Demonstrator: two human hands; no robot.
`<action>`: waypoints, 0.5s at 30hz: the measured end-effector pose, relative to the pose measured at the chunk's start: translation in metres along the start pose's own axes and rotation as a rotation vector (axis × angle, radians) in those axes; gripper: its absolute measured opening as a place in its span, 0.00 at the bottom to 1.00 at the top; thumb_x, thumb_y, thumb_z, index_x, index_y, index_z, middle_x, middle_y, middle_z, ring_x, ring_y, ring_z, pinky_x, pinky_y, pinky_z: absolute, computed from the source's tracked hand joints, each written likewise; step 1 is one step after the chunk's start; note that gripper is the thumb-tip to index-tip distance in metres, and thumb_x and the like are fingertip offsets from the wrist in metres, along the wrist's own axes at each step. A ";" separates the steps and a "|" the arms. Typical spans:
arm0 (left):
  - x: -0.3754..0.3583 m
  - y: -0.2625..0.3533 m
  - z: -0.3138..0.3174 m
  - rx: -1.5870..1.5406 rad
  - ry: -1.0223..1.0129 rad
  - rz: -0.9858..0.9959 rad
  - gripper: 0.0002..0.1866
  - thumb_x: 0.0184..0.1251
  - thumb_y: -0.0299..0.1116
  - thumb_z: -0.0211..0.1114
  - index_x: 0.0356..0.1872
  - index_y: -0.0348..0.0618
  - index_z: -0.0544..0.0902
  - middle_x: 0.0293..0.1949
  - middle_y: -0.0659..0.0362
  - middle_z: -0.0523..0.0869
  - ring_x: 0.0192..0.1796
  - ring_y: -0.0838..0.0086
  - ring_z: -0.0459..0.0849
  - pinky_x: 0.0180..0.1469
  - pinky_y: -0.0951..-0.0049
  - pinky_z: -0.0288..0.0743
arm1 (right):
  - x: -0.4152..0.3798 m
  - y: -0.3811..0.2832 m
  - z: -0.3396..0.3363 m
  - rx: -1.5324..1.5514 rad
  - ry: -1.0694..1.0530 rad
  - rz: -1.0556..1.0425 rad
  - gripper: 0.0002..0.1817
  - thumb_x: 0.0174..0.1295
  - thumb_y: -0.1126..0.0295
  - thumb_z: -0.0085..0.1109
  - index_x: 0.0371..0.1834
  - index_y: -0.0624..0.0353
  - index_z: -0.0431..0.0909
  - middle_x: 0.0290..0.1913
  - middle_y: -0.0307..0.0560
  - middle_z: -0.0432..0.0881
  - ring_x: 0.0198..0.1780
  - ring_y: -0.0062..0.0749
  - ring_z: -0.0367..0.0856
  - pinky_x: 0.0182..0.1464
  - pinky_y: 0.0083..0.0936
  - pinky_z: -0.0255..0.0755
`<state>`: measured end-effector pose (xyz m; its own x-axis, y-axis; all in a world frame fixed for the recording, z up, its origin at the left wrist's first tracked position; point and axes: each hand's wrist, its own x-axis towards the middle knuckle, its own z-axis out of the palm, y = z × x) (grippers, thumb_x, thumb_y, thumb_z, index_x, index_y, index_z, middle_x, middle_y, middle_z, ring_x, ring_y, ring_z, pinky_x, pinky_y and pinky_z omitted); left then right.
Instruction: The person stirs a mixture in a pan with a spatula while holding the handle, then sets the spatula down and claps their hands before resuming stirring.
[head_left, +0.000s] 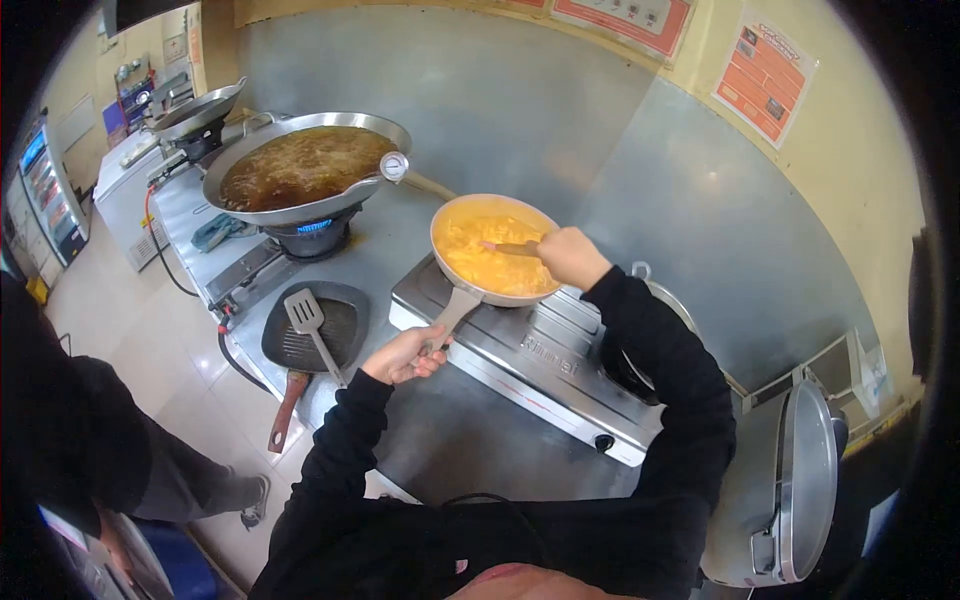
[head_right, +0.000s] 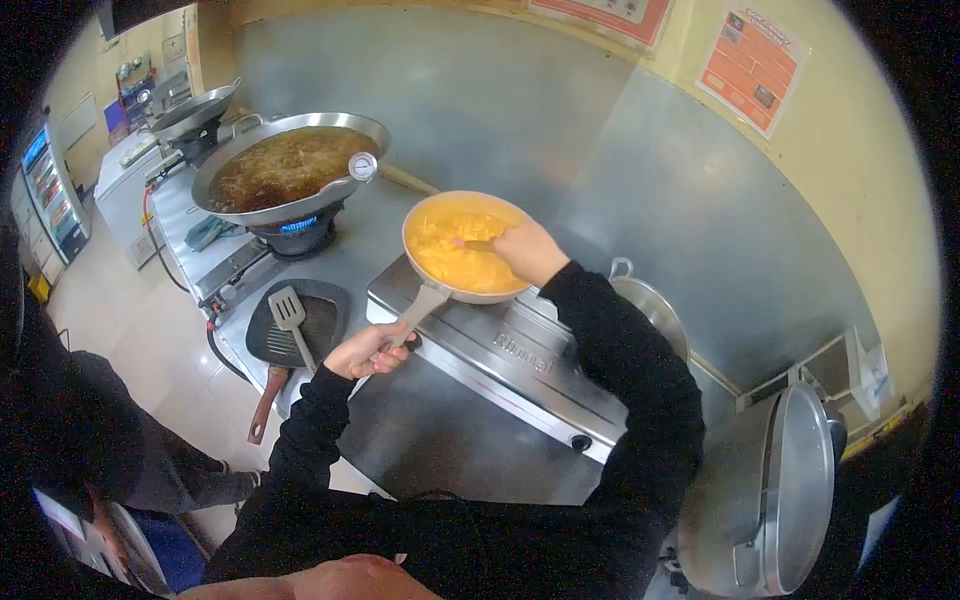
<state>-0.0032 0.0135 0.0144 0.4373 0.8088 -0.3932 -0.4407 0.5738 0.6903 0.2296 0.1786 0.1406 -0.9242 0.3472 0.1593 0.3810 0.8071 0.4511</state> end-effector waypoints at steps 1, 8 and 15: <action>0.000 -0.001 0.000 0.000 0.006 0.004 0.16 0.67 0.44 0.44 0.42 0.40 0.64 0.20 0.64 0.65 0.14 0.88 0.56 0.11 0.89 0.48 | -0.010 -0.015 -0.009 -0.001 0.004 0.021 0.12 0.44 0.73 0.52 0.34 0.59 0.76 0.20 0.54 0.75 0.22 0.43 0.76 0.26 0.34 0.71; 0.001 -0.001 -0.001 -0.049 -0.016 0.015 0.15 0.66 0.43 0.45 0.41 0.40 0.64 0.20 0.64 0.65 0.13 0.88 0.56 0.11 0.89 0.49 | -0.051 -0.092 -0.040 -0.107 -0.036 0.141 0.18 0.42 0.75 0.51 0.40 0.64 0.76 0.23 0.47 0.77 0.24 0.36 0.78 0.25 0.28 0.73; -0.002 -0.002 0.000 -0.050 0.004 0.032 0.15 0.66 0.43 0.45 0.41 0.39 0.65 0.20 0.64 0.65 0.13 0.89 0.56 0.11 0.89 0.50 | -0.012 -0.054 0.013 0.038 -0.035 0.305 0.15 0.45 0.77 0.50 0.39 0.61 0.78 0.30 0.51 0.79 0.28 0.39 0.78 0.30 0.32 0.74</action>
<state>-0.0030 0.0110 0.0143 0.4191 0.8271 -0.3744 -0.4933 0.5536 0.6709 0.2208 0.1369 0.1027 -0.7656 0.5920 0.2516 0.6422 0.6802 0.3535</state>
